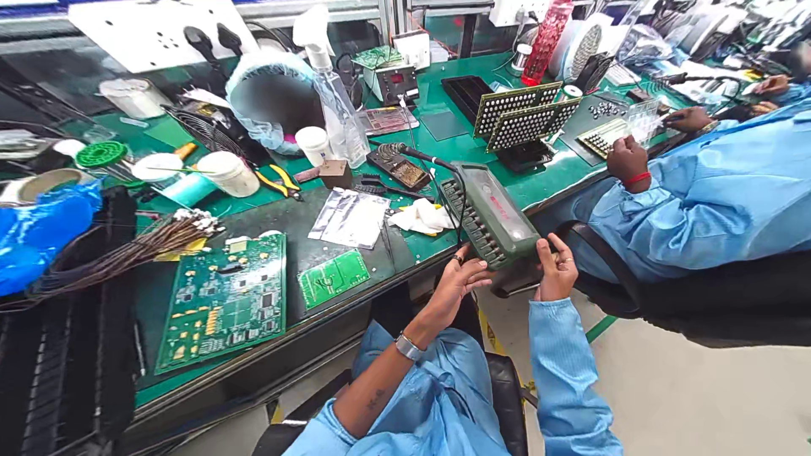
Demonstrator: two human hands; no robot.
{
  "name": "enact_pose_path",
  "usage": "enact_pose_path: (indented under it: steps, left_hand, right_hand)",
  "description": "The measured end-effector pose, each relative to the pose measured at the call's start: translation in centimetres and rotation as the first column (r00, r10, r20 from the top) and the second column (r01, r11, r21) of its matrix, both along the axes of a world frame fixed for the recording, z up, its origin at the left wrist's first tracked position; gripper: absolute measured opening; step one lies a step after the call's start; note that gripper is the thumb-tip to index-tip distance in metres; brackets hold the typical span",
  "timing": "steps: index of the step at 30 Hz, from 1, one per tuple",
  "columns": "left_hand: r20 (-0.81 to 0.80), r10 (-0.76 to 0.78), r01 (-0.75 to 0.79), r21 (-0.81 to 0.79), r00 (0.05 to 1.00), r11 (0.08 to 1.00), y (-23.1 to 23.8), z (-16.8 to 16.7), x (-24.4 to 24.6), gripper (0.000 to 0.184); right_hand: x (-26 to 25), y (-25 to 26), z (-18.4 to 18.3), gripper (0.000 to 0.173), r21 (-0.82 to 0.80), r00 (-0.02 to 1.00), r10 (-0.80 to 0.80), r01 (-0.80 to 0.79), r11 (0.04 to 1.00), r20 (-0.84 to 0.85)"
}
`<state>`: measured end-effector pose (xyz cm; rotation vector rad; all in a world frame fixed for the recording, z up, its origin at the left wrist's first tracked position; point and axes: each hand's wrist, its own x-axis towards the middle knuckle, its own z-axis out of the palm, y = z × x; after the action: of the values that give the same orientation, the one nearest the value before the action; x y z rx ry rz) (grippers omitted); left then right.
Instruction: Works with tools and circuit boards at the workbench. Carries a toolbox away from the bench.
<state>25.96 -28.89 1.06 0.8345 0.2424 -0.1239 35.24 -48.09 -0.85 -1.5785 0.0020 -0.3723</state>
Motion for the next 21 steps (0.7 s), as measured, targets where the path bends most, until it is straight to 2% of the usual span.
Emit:
enact_pose_path:
  steps: [2, 4, 7, 10, 13, 15, 17, 19, 21]
  left_hand:
    - [-0.019, 0.015, -0.015, 0.006, 1.000, 1.000, -0.3, 0.1, 0.3, 0.069]
    - [-0.025, 0.011, -0.010, 0.042, 1.000, 0.999, -0.3, 0.2, 0.7, 0.068]
    - [-0.055, 0.004, 0.007, 0.189, 0.998, 0.982, -0.3, 0.8, 1.5, 0.064]
    - [-0.078, -0.008, 0.029, 0.281, 0.997, 0.959, 0.0, 0.9, 2.4, 0.064]
    - [-0.075, 0.035, -0.005, 0.366, 0.997, 0.930, -0.4, -0.1, 2.8, 0.068]
    - [-0.077, 0.078, -0.039, 0.421, 0.994, 0.906, -1.0, -0.5, 2.8, 0.068]
    - [-0.110, 0.126, -0.064, 0.445, 0.986, 0.893, -1.4, -0.2, 2.4, 0.066]
    - [-0.136, 0.173, -0.093, 0.460, 0.975, 0.883, -2.0, 1.2, 2.5, 0.062]
    - [-0.144, 0.153, -0.070, 0.462, 0.978, 0.884, -3.0, 2.5, 2.3, 0.059]
  right_hand:
    - [-0.4, 0.5, -0.7, 0.025, 0.219, 0.970, 0.101, -0.052, 0.974, -0.220]
    - [-0.2, 1.2, -1.0, 0.035, 0.333, 0.932, 0.209, -0.105, 0.937, -0.296]
    - [-0.3, 2.0, -0.3, 0.033, 0.350, 0.880, 0.314, -0.186, 0.918, -0.356]
    - [-0.3, 2.6, 0.0, 0.060, 0.335, 0.848, 0.366, -0.241, 0.911, -0.383]
    - [-0.6, 3.2, -0.5, 0.076, 0.494, 0.803, 0.445, -0.222, 0.841, -0.397]
    - [-0.8, 3.1, -0.9, 0.068, 0.586, 0.790, 0.475, -0.187, 0.788, -0.387]
    - [-1.3, 3.1, -1.3, 0.059, 0.607, 0.791, 0.473, -0.167, 0.777, -0.388]
    - [-1.6, 3.4, -1.2, 0.059, 0.598, 0.808, 0.426, -0.118, 0.793, -0.407]
    - [-2.1, 3.3, 0.3, 0.062, 0.606, 0.821, 0.374, -0.044, 0.795, -0.431]
